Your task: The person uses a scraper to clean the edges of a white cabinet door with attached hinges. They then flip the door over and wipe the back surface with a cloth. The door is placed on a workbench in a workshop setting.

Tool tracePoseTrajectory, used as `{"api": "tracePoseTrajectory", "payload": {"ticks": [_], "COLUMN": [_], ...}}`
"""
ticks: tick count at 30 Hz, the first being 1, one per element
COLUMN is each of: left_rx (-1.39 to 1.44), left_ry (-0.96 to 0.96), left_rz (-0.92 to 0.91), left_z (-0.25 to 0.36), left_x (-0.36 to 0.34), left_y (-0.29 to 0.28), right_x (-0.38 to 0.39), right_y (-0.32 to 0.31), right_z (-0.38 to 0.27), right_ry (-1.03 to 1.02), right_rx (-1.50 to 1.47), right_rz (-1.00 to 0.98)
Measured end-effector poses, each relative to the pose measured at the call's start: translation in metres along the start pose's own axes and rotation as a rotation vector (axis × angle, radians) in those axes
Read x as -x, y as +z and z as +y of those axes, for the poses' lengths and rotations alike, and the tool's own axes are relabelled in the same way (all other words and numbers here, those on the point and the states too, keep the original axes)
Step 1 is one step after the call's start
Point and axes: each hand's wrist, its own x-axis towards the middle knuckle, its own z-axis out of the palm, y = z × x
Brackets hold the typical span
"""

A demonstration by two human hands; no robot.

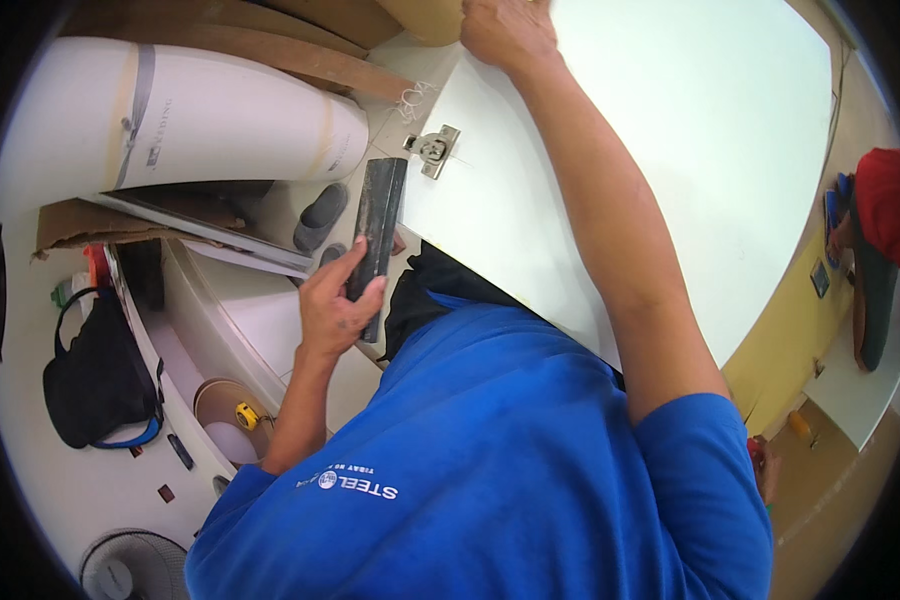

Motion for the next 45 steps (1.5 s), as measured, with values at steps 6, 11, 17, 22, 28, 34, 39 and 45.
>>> {"api": "tracePoseTrajectory", "payload": {"ticks": [6,11,17,22,28,34,39,45], "left_rx": [0.455,0.269,0.1,-0.01,-0.078,-0.132,-0.137,-0.111], "left_ry": [-0.146,-0.042,-0.023,0.171,0.112,0.065,0.128,0.166], "left_rz": [0.194,0.121,0.092,0.14,0.204,0.148,0.137,0.142], "left_z": [-0.026,-0.005,0.001,0.013,0.023,0.012,0.021,0.031], "left_x": [-0.037,-0.042,-0.089,-0.062,-0.042,-0.051,-0.046,-0.075], "left_y": [-0.005,0.023,0.05,0.032,0.027,0.044,0.026,0.025], "right_x": [0.003,0.002,0.003,0.004,0.004,0.006,0.007,0.008], "right_y": [-0.005,-0.001,0.004,0.005,0.006,0.005,0.006,0.003], "right_z": [0.0,0.002,0.003,0.008,0.007,0.007,0.01,0.012], "right_ry": [0.01,0.009,0.013,0.018,0.025,0.013,0.014,0.022], "right_rx": [0.022,0.02,0.018,0.034,0.186,0.157,0.189,0.149], "right_rz": [-0.025,0.0,0.01,0.065,-0.066,-0.063,-0.071,-0.058]}}
